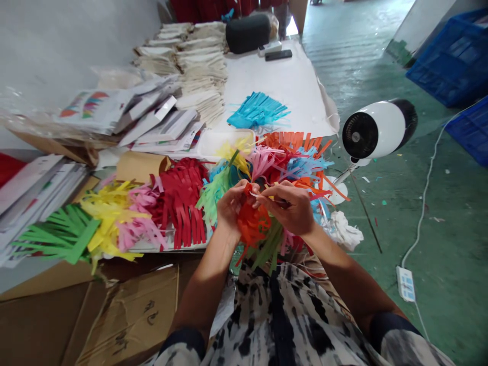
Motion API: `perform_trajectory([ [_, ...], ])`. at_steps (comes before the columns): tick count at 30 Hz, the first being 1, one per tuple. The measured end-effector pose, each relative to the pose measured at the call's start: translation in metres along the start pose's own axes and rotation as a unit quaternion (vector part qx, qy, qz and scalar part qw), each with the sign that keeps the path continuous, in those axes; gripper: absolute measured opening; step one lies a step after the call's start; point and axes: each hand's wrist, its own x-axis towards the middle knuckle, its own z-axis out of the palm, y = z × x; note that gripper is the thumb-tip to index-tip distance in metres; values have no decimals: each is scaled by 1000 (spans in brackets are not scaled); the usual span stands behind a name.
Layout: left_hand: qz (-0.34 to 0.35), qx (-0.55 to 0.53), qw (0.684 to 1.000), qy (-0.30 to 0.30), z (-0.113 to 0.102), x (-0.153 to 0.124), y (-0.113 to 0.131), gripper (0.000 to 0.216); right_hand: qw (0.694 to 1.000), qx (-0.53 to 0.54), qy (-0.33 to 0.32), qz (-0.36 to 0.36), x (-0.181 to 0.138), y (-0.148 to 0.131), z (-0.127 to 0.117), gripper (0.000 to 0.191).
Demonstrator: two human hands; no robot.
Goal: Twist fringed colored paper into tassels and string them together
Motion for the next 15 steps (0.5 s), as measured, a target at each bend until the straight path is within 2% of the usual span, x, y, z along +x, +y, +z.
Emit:
perform_trajectory([
  [7,20,21,999,-25,2,3,-3,21,999,-19,26,-24,-1,2,3,21],
  [15,112,55,992,-5,-3,-1,-13,23,995,-78,55,-5,-4,2,6,28],
])
